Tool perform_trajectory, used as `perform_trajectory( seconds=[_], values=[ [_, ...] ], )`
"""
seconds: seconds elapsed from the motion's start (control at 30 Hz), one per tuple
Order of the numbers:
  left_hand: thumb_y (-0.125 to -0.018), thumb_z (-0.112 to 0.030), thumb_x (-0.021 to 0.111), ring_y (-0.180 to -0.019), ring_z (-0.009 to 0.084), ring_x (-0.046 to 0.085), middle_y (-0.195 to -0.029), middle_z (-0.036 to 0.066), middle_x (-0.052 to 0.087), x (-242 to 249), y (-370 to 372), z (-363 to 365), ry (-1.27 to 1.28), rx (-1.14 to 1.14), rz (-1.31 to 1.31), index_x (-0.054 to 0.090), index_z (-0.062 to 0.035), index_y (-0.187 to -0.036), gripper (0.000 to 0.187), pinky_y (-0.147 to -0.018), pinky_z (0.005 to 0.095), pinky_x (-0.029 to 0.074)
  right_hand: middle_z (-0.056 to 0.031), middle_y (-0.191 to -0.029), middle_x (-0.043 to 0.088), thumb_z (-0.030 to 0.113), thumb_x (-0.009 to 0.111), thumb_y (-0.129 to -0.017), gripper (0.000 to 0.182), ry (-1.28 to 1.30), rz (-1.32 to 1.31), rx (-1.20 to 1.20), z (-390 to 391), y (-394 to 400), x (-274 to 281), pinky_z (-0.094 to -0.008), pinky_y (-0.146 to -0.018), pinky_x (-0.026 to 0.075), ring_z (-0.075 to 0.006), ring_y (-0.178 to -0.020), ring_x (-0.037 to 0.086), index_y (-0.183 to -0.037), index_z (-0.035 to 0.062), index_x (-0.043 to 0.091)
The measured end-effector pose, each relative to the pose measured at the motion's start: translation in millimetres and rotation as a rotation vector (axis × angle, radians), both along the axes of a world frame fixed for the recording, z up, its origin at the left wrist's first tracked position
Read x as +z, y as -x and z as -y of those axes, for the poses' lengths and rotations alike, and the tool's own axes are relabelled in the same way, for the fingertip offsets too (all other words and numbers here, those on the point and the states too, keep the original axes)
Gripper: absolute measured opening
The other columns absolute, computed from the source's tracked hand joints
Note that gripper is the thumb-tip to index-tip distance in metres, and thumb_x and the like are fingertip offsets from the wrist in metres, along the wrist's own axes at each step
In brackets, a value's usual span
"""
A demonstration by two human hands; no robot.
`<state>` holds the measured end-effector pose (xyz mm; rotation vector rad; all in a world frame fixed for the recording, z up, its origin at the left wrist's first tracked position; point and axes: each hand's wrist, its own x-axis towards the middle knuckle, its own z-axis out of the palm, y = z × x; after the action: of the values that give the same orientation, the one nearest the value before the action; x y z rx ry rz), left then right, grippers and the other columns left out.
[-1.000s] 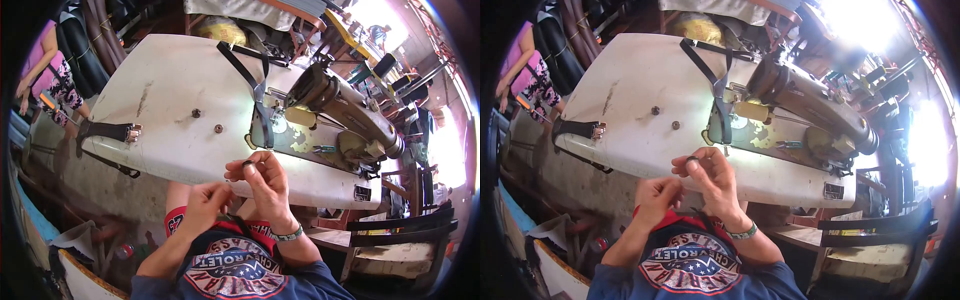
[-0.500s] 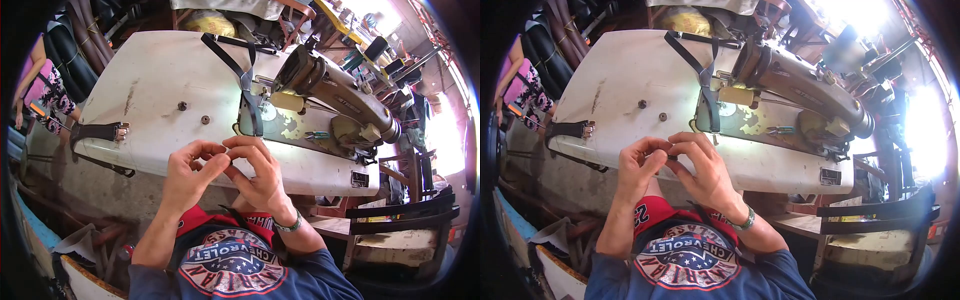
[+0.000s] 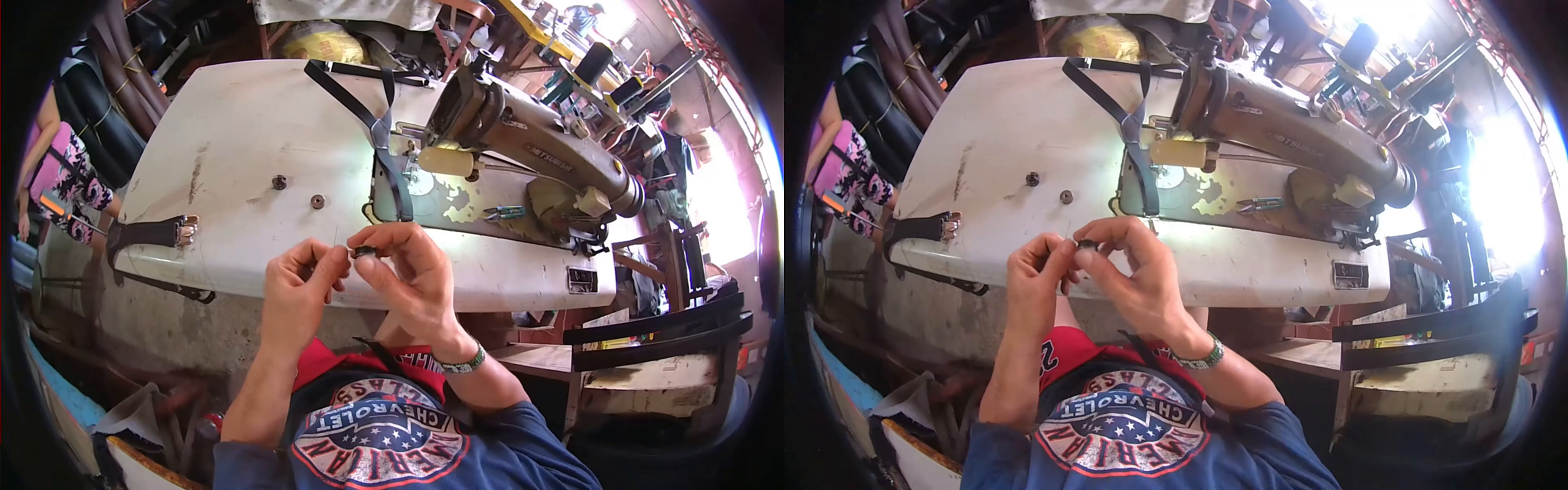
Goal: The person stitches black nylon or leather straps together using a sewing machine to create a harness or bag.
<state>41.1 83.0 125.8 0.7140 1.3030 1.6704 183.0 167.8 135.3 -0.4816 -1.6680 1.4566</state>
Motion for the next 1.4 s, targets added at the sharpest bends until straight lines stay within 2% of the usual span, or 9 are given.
perform_trajectory(
  seconds=[0.13,0.27,0.43,0.53,0.63,0.8,0.97,1.13,1.4],
  values=[
    [-0.1,-0.019,0.069,-0.063,0.0046,0.056,-0.074,-0.001,0.065,-10.7,-20.7,2.0,0.047,-0.061,0.038,0.068,-0.0052,-0.084,0.021,-0.055,0.0209,0.04,-0.0186,-0.123,0.068,0.011,0.054,-0.107,0.012,0.545,-0.282,0.015,1.8,0.9,-7.4,-0.0377,-0.1,0.052,-0.0243,-0.108,0.067,-0.117,0.0057,0.057],
    [-0.099,-0.019,0.07,-0.065,0.0038,0.056,-0.073,-0.001,0.065,-19.2,-30.6,3.4,0.036,-0.204,0.003,0.069,-0.0017,-0.085,0.023,-0.054,0.0216,0.04,-0.0022,-0.087,0.058,0.02,0.054,-0.108,0.012,0.896,-0.524,0.191,-8.2,-19.4,8.8,-0.0292,-0.07,0.045,-0.0142,-0.075,0.053,-0.114,0.0099,0.058],
    [-0.088,-0.014,0.077,-0.07,0.0132,0.063,-0.088,0.008,0.072,7.8,42.3,-17.8,0.016,-0.136,-0.765,0.072,-0.0051,-0.102,0.017,-0.059,0.0292,0.048,0.0067,-0.065,0.041,0.024,0.048,-0.11,0.021,0.756,-0.593,0.475,-11.1,-62.5,23.3,-0.0275,-0.055,0.026,-0.0067,-0.056,0.035,-0.122,0.0082,0.053],
    [-0.087,-0.015,0.077,-0.091,0.0241,0.069,-0.116,0.015,0.069,18.9,107.7,-53.9,0.301,0.124,-1.206,0.067,-0.007,-0.124,0.039,-0.078,0.0369,0.055,0.0077,-0.059,0.038,0.024,0.049,-0.109,0.022,0.7,-0.534,0.415,-11.2,-79.6,13.3,-0.0276,-0.052,0.025,-0.0066,-0.051,0.031,-0.122,0.0074,0.054],
    [-0.087,-0.018,0.077,-0.104,0.0281,0.068,-0.125,0.017,0.064,-13.2,152.8,-73.0,0.317,-0.058,-1.518,0.062,-0.009,-0.134,0.051,-0.089,0.0385,0.055,0.006,-0.06,0.037,0.019,0.053,-0.105,0.017,0.817,-0.406,0.232,2.2,-75.4,7.7,-0.0264,-0.053,0.025,-0.0065,-0.053,0.032,-0.113,0.0048,0.057],
    [-0.093,-0.014,0.071,-0.071,0.0174,0.062,-0.083,0.007,0.065,-5.3,169.5,-73.9,0.12,-0.245,-1.215,0.073,0.0006,-0.109,0.022,-0.067,0.0318,0.052,-0.0018,-0.073,0.058,0.013,0.056,-0.103,0.014,0.572,0.118,-0.004,14.7,-65.2,4.2,-0.0237,-0.057,0.037,-0.0089,-0.064,0.05,-0.113,0.0031,0.059],
    [-0.105,-0.03,0.057,-0.068,0.0164,0.062,-0.093,0.012,0.067,-7.5,95.8,-17.5,-0.27,-0.139,0.182,0.062,0.0056,-0.122,0.039,-0.051,0.0284,0.049,-0.0128,-0.089,0.07,0.001,0.064,-0.097,0.021,-0.144,0.117,-0.136,21.4,-39.4,15.3,-0.0319,-0.062,0.053,-0.0178,-0.068,0.066,-0.118,0.0005,0.06],
    [-0.106,-0.024,0.056,-0.075,0.0198,0.069,-0.104,0.013,0.068,3.9,17.4,3.9,-0.312,-0.167,0.569,0.059,0.0038,-0.128,0.035,-0.058,0.0283,0.054,-0.012,-0.083,0.07,-0.003,0.066,-0.092,0.024,-0.595,0.017,-0.116,3.1,-8.7,44.0,-0.0356,-0.058,0.053,-0.0268,-0.066,0.068,-0.116,0.0012,0.063],
    [-0.105,-0.01,0.056,-0.074,0.0199,0.07,-0.103,0.014,0.072,-13.0,2.5,-2.7,-0.424,-0.2,0.475,0.06,0.0054,-0.129,0.029,-0.063,0.0304,0.059,-0.0095,-0.075,0.068,-0.003,0.074,-0.085,0.032,-0.757,0.183,-0.091,-9.1,0.0,30.1,-0.0315,-0.055,0.051,-0.0206,-0.061,0.066,-0.116,0.0027,0.07]
  ],
)
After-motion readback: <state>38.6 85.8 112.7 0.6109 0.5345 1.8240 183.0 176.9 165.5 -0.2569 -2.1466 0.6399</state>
